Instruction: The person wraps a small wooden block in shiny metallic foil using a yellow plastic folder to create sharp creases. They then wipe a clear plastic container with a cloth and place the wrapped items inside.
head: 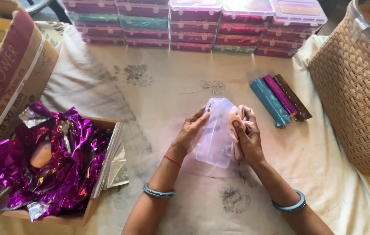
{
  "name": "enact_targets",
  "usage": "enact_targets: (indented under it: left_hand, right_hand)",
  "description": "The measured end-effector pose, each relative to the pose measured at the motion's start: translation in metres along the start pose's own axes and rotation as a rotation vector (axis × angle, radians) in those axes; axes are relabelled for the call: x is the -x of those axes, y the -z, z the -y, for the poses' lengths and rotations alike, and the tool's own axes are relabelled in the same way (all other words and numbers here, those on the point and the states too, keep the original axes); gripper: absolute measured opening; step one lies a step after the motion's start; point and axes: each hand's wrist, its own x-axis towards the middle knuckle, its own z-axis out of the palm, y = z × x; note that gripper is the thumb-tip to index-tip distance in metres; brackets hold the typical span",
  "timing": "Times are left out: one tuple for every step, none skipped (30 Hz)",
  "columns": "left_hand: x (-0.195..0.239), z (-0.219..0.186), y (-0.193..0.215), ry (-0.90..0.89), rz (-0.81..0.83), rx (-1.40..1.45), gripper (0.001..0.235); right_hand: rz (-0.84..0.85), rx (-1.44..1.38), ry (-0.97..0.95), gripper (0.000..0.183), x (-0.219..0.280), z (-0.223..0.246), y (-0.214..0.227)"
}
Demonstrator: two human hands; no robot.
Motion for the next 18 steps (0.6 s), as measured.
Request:
enact_targets:
  left_hand:
    - [0.001, -0.008, -0.009, -0.038, 0.037, -0.204, 0.05]
    - [0.001, -0.016, -0.017, -0.076, 0.074, -0.408, 0.051]
    - [0.002, -0.029, -0.033, -0.07, 0.081, -0.412, 0.051]
    - [0.004, -0.043, -0.048, -0.309, 0.21, -0.807, 0.05]
    - [0.006, -0.057, -0.063, -0.555, 0.338, -1.196, 0.049]
    - [0.007, -0.064, -0.078, -0.551, 0.342, -1.197, 0.049]
    - [0.007, -0.071, -0.093, -0.551, 0.42, -1.484, 0.05]
    - [0.009, -0.079, -0.108, -0.545, 0.5, -1.77, 0.052]
    - [0.007, -0.069, -0.097, -0.545, 0.505, -1.772, 0.052]
    - [0.007, -0.059, -0.085, -0.536, 0.504, -1.872, 0.051]
    - [0.005, -0.05, -0.075, -0.532, 0.505, -1.971, 0.05]
    - [0.011, -0.044, -0.071, -0.536, 0.51, -1.972, 0.05]
    - [0.017, -0.039, -0.066, -0.412, 0.498, -2.056, 0.054]
    - [0.023, -0.034, -0.061, -0.285, 0.482, -2.136, 0.057]
    - [0.027, -0.036, -0.059, -0.282, 0.478, -2.136, 0.057]
    - [0.031, -0.039, -0.056, -0.445, 0.341, -2.025, 0.066]
    - [0.034, -0.041, -0.054, -0.598, 0.205, -1.904, 0.077]
    - [0.031, -0.045, -0.041, -0.596, 0.2, -1.904, 0.077]
  right_hand:
    - [-0.048, -0.029, -0.033, 0.039, -0.001, -0.02, 0.011]
    - [-0.096, -0.059, -0.066, 0.038, -0.002, -0.04, 0.022]
    - [-0.105, -0.062, -0.064, 0.038, 0.0, -0.01, 0.012]
    - [-0.077, -0.054, 0.059, 0.041, 0.002, 0.019, 0.002]
    - [-0.044, -0.043, 0.179, 0.063, 0.005, 0.048, -0.008]
    - [-0.049, -0.045, 0.178, 0.063, 0.005, 0.041, -0.003]
    - [-0.09, 0.06, 0.205, 0.054, 0.005, 0.034, 0.002]
    - [-0.132, 0.166, 0.23, 0.048, 0.005, 0.027, 0.006]
    - [-0.136, 0.164, 0.232, 0.048, 0.002, 0.024, 0.011]
    - [-0.192, 0.155, 0.252, 0.041, 0.0, 0.021, 0.016]
    - [-0.249, 0.147, 0.275, 0.035, -0.003, 0.019, 0.021]
    - [-0.254, 0.146, 0.28, 0.035, -0.007, 0.016, 0.029]
    - [-0.346, 0.125, 0.264, 0.029, -0.012, 0.012, 0.036]
    - [-0.438, 0.103, 0.248, 0.023, -0.017, 0.008, 0.042]
    - [-0.434, 0.103, 0.246, 0.023, -0.017, 0.016, 0.044]
    - [-0.434, 0.075, 0.274, 0.021, -0.017, 0.024, 0.045]
    - [-0.433, 0.048, 0.302, 0.02, -0.017, 0.031, 0.047]
    - [-0.429, 0.048, 0.3, 0.02, -0.018, 0.036, 0.046]
